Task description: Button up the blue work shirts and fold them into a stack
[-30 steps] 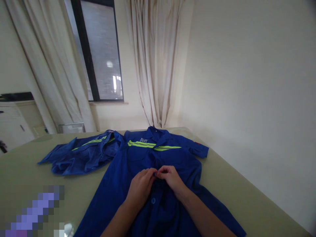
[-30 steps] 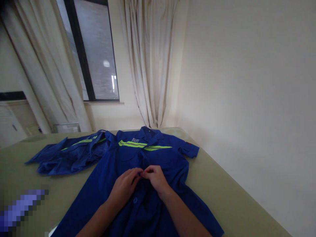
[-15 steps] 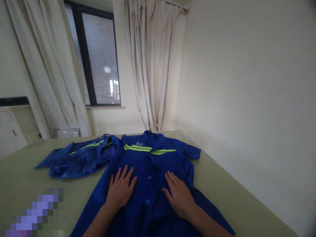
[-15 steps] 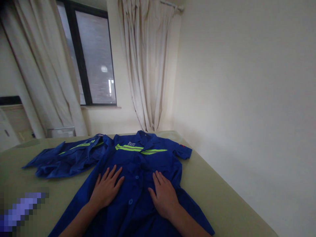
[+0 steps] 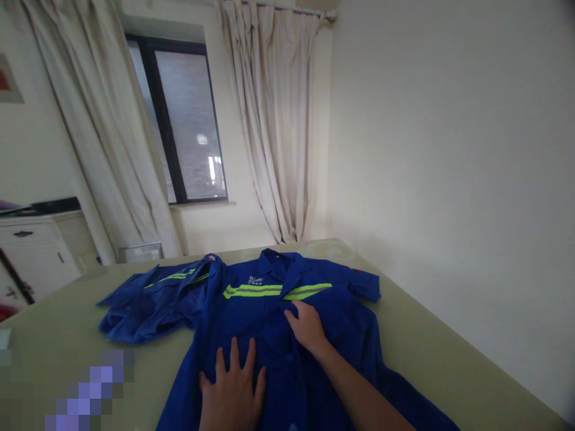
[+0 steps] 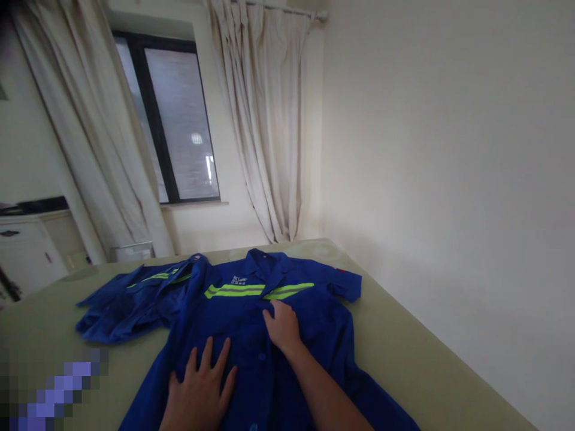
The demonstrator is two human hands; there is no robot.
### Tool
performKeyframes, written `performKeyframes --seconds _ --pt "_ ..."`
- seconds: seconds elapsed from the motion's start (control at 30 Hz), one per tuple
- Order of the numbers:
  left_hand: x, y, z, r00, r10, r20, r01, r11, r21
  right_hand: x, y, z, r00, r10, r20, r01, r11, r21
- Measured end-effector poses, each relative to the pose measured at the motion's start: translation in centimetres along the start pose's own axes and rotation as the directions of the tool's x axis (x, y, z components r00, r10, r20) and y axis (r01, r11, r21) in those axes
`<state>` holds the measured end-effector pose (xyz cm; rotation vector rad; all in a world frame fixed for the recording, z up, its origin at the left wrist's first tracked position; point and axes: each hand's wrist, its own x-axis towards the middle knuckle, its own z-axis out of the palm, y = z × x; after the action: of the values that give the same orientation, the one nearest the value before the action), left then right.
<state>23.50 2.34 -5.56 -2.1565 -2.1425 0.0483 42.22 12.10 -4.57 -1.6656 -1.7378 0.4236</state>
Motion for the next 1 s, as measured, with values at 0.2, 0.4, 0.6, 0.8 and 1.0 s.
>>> performKeyframes --seconds 0.2,0.4,0.6,0.8,1.0 --pt "4.5 2.3 -4.5 0.972 0.143 -0.187 -0.161 0.983 -0.083 1.0 3.4 0.5 0.99 0.045 -0.132 0.041 0.81 0.585" --pt "11.2 5.8 -1.5 0.909 0.36 -0.208 -0.416 0.794 -0.443 1.3 3.7 0.5 0.976 0.187 -0.107 -0.019 0.569 0.822" --pt "10.5 5.1 -0.4 0.871 0.34 -0.354 -0.491 0.596 -0.635 1.6 3.6 0.1 0.973 0.188 -0.135 0.009 0.552 0.834" --pt "9.2 5.2 -0.7 0.816 0.454 -0.357 -0.552 0.429 -0.715 1.8 3.7 0.1 0.956 0.227 -0.185 0.029 0.556 0.831" --pt "10.8 5.2 0.4 0.892 0.391 -0.228 -0.342 0.251 -0.906 0.3 2.4 -0.6 0.97 0.018 -0.243 0.151 0.737 0.659"
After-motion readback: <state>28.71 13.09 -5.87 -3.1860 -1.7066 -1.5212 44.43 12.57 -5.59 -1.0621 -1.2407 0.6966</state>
